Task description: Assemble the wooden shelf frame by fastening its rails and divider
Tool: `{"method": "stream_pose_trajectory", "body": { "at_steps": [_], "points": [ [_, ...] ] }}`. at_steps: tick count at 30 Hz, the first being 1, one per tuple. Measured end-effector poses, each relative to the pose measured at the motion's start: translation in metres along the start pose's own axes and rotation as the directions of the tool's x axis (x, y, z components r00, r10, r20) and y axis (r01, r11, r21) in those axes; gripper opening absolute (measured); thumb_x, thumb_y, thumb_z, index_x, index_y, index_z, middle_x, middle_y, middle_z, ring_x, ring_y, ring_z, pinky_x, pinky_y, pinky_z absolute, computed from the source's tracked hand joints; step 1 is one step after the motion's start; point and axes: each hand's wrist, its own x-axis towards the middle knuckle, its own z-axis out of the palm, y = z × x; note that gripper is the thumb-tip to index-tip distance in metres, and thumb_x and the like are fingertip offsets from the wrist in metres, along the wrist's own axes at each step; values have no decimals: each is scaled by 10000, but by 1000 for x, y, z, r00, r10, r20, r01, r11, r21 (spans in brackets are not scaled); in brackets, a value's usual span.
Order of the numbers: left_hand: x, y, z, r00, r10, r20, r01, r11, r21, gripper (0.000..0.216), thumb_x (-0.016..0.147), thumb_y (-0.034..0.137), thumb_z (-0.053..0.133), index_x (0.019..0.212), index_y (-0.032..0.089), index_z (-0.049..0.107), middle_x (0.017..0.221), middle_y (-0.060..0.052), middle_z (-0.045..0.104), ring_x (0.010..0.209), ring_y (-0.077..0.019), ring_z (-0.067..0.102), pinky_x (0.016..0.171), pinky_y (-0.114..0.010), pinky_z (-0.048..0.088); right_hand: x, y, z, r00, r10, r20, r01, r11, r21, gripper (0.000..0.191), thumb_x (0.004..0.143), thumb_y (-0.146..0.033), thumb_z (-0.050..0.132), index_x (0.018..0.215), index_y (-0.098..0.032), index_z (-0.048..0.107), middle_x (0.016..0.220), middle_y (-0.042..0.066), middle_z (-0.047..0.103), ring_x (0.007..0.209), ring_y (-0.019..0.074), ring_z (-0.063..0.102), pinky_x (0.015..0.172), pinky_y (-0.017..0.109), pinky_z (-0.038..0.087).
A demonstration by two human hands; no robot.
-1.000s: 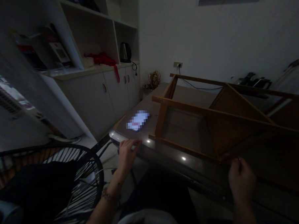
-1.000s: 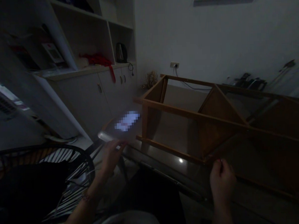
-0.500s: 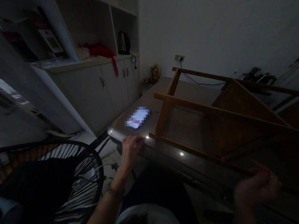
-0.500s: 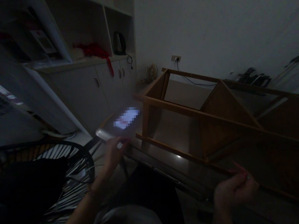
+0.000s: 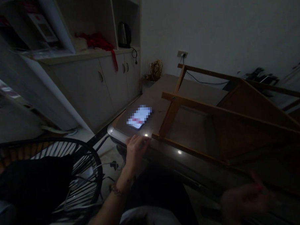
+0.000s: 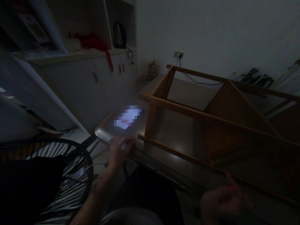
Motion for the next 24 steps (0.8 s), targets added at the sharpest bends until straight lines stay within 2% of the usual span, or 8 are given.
{"method": "stream_pose_trajectory", "body": {
  "at_steps": [1,3,4,6,9,11,18,24],
  "points": [
    [-1,1,2,1000,4,13,-4,1000,4,125,898,311,621,826,226,679,795,10,711,803,-173,617,874,-355,359,-5,-10,3,993,40,-112,-40,999,6,641,943,-444,79,1335,-122,470,886,200,576,871,377,541,838,594,339],
    [-2,3,5,999,7,33,-7,1000,3,142,888,341,634,811,234,687,772,11,709,802,-177,606,856,-350,372,-14,-30,10,980,58,-191,-38,993,109,493,959,-443,235,1115,-151,601,788,149,581,735,297,540,771,502,409],
    [-4,3,7,999,5,37,-5,1000,-1,151,883,356,637,807,238,693,761,10,708,794,-179,599,836,-344,385,-17,-40,14,986,20,-168,13,980,198,423,960,-430,298,1041,-156,610,788,137,589,722,271,539,737,455,429],
    [-6,2,9,999,-4,36,5,1000,-19,164,879,376,637,809,243,703,754,5,709,784,-182,586,787,-330,408,-19,-59,22,983,-169,-72,183,933,310,316,954,-386,385,951,-172,617,824,117,621,780,248,554,765,412,437],
    [-7,0,11,999,8,52,-5,998,-56,178,894,375,613,825,244,711,746,-4,703,781,-185,569,721,-311,423,-14,-82,28,874,-464,146,375,833,406,247,965,-289,399,946,-213,633,916,63,670,878,215,582,844,379,418],
    [-6,0,11,995,40,87,-33,996,-81,190,905,362,597,813,237,706,736,-8,693,788,-191,559,702,-307,421,-9,-95,33,810,-537,237,399,800,448,241,974,-251,394,984,-236,634,961,35,679,906,193,590,849,348,419],
    [5,11,15,981,98,165,-67,980,-188,145,893,295,614,787,223,681,742,-11,690,793,-199,537,694,-303,418,-5,-132,62,813,-486,322,351,849,395,307,997,-316,347,1139,-199,593,1229,97,621,1083,224,563,938,392,409],
    [8,11,20,969,83,232,-18,963,-269,154,901,278,595,792,227,692,808,-30,715,832,-213,541,734,-338,434,-15,-140,74,776,-489,398,386,868,312,361,1008,-358,290,1086,-184,597,1095,114,661,1048,247,560,987,456,346]
  ]
}}
